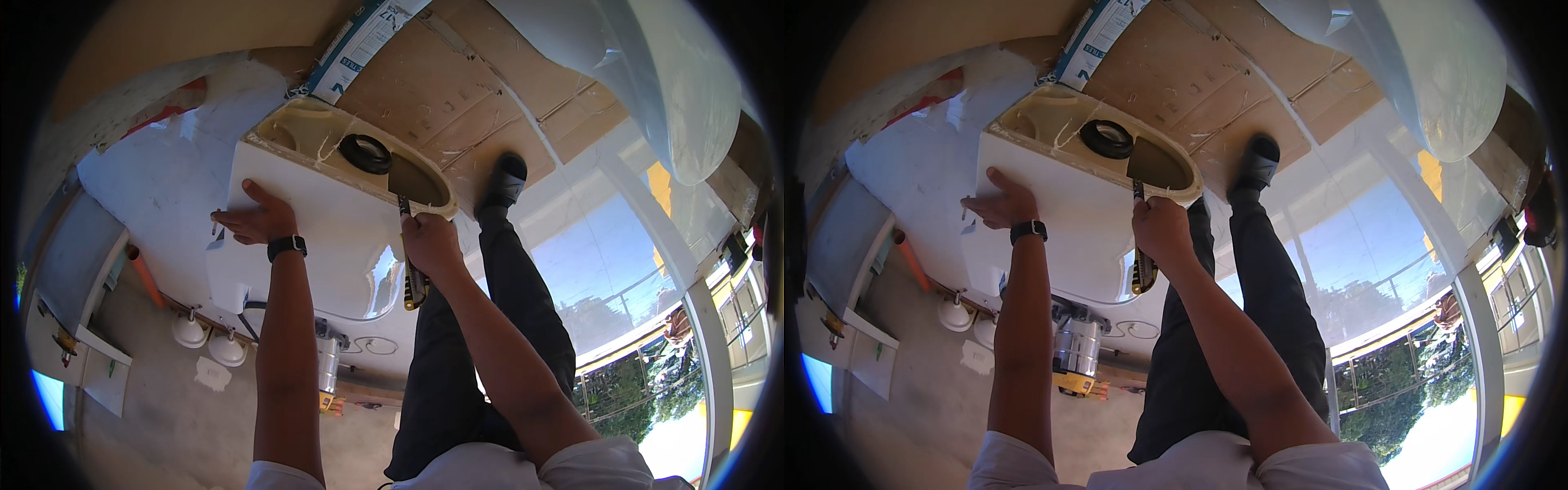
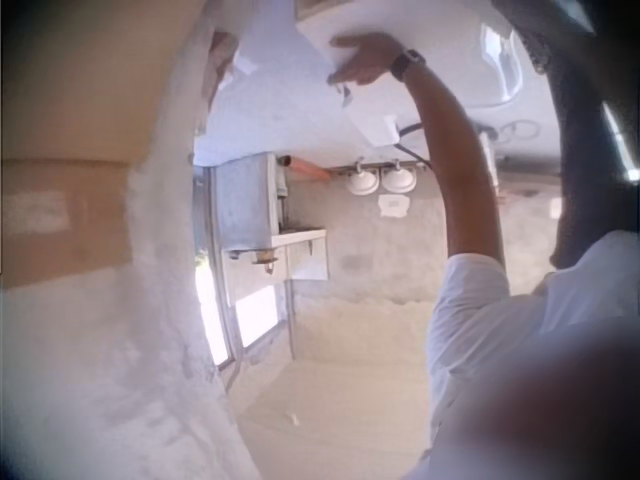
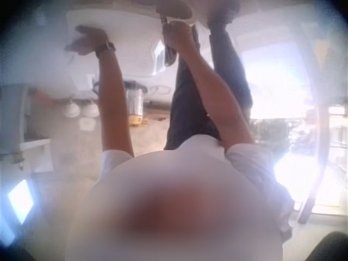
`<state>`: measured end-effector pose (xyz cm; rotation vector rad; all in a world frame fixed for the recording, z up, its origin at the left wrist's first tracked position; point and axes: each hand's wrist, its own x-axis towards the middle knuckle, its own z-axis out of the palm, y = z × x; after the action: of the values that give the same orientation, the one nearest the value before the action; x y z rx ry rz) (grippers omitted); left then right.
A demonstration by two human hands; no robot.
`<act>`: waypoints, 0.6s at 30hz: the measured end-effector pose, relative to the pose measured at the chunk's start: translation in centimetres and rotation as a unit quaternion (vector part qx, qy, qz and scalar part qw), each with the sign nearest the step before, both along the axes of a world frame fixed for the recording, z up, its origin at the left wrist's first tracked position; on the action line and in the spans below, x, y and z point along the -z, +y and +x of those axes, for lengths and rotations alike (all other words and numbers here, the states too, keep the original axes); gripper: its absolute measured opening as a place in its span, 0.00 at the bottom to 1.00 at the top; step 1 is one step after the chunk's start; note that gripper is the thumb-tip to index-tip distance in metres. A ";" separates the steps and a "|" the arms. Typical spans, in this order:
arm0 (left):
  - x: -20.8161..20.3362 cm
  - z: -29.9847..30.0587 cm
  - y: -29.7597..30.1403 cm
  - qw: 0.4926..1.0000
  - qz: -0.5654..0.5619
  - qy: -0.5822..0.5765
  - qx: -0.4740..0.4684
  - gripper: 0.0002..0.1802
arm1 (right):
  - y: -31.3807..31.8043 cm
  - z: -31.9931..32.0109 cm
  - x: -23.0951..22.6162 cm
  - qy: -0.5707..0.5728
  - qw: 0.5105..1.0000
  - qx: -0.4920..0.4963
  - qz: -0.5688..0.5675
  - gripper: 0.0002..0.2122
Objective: The person kneels on the floor and uses a utility knife to trim excess material from the rim and base of a white toilet. They rotate the toilet to access different sides and continue scraping away the material.
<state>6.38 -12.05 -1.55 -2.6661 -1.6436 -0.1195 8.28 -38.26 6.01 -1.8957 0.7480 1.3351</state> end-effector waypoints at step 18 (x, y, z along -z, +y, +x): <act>-0.2 0.0 0.1 1.000 -0.025 -0.003 -0.008 0.63 | -2.1 -1.3 -0.2 -0.045 0.999 -0.005 -0.010 0.20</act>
<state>6.34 -11.98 -1.37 -2.6890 -1.6923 -0.0873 7.02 -40.33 6.25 -1.9641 0.7104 1.2445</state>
